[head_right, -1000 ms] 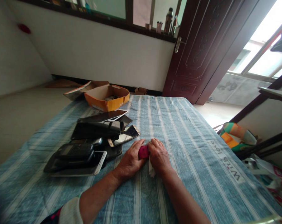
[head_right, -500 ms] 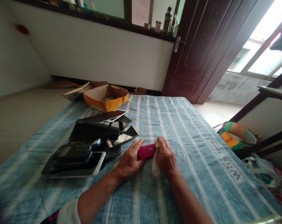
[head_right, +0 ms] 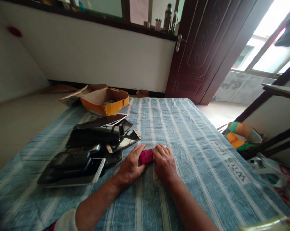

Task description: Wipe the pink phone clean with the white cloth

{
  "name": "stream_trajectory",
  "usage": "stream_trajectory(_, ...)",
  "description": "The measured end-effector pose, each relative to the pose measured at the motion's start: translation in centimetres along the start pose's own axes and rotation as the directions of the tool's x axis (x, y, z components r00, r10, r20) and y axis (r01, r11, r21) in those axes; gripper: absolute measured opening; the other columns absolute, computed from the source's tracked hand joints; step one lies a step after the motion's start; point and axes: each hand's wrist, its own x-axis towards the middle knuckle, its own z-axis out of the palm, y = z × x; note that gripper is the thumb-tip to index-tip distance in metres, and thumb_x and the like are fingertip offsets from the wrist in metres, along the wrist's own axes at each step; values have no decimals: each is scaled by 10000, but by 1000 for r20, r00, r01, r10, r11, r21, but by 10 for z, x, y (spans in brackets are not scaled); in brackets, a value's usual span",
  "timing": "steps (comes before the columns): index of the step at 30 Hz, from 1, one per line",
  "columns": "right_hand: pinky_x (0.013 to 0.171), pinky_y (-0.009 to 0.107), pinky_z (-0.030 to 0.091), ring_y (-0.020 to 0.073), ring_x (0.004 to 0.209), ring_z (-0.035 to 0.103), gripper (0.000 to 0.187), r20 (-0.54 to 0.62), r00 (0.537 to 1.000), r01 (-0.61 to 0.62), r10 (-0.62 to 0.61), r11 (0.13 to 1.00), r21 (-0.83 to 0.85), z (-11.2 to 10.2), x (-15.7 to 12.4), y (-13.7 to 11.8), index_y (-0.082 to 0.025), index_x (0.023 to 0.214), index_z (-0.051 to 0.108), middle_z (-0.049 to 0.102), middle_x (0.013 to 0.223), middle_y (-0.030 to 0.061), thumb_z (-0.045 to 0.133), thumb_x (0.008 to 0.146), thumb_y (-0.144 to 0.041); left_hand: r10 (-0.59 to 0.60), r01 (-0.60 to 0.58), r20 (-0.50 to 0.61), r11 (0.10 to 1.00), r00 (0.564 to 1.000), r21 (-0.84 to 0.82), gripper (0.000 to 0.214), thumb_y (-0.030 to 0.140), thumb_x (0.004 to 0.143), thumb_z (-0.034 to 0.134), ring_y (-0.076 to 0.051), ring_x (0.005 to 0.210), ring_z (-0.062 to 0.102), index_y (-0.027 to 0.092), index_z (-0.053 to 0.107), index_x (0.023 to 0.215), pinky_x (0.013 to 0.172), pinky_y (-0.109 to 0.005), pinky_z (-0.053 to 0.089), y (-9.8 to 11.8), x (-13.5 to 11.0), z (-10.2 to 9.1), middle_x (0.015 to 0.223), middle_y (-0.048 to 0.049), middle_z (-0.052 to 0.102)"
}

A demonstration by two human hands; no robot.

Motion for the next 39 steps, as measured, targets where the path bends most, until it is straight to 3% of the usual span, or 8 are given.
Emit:
stream_trajectory(5,985,431,484,247,1131,571,376,-49,998,27,-26,1000,16,-2,-1,-14,-174,1076,668,665,1123,113,403,847,-37,-7,7,10,1000,1000,-8,589,59,706,568,-291,1244,527,86,482,1289,1082,-501,432,1,0,-2,1285,-187,564)
stream_trajectory(11,1016,435,467,247,1149,576,290,5,990,137,-138,982,130,-5,2,-30,-156,1125,640,664,1151,125,448,911,-122,-3,4,7,1000,1000,-30,562,81,721,561,-290,1245,530,85,496,1280,1080,-487,441,1,1,-3,1281,-188,569)
stream_trajectory(23,976,411,504,252,1151,572,447,7,999,-51,51,998,38,-3,0,-7,-161,1076,682,657,1168,120,386,795,21,24,-24,-6,1000,1000,17,606,55,696,573,-286,1256,520,101,481,1293,1081,-482,440,-3,-1,0,1291,-175,563)
stream_trajectory(31,1019,429,476,236,1161,572,314,27,992,116,-122,977,177,-7,3,-22,-166,1148,639,656,1184,117,441,910,-115,45,-45,-4,999,999,-8,569,71,720,544,-264,1222,546,120,484,1284,1057,-462,467,0,1,-3,1250,-155,584)
stream_trajectory(35,1030,461,468,239,1167,568,387,39,999,26,-31,990,141,-6,2,-12,-170,1126,658,660,1180,116,409,858,-43,52,-52,-15,999,999,11,584,80,722,573,-270,1214,554,157,481,1294,1047,-482,472,-1,0,-2,1250,-138,590)
stream_trajectory(39,1002,396,498,217,1141,593,497,15,995,-101,100,989,112,-4,0,1,-183,1089,684,670,1164,94,380,755,26,72,-72,-17,996,997,44,559,87,733,587,-296,1226,549,107,496,1284,1044,-494,472,-2,-2,0,1266,-181,586)
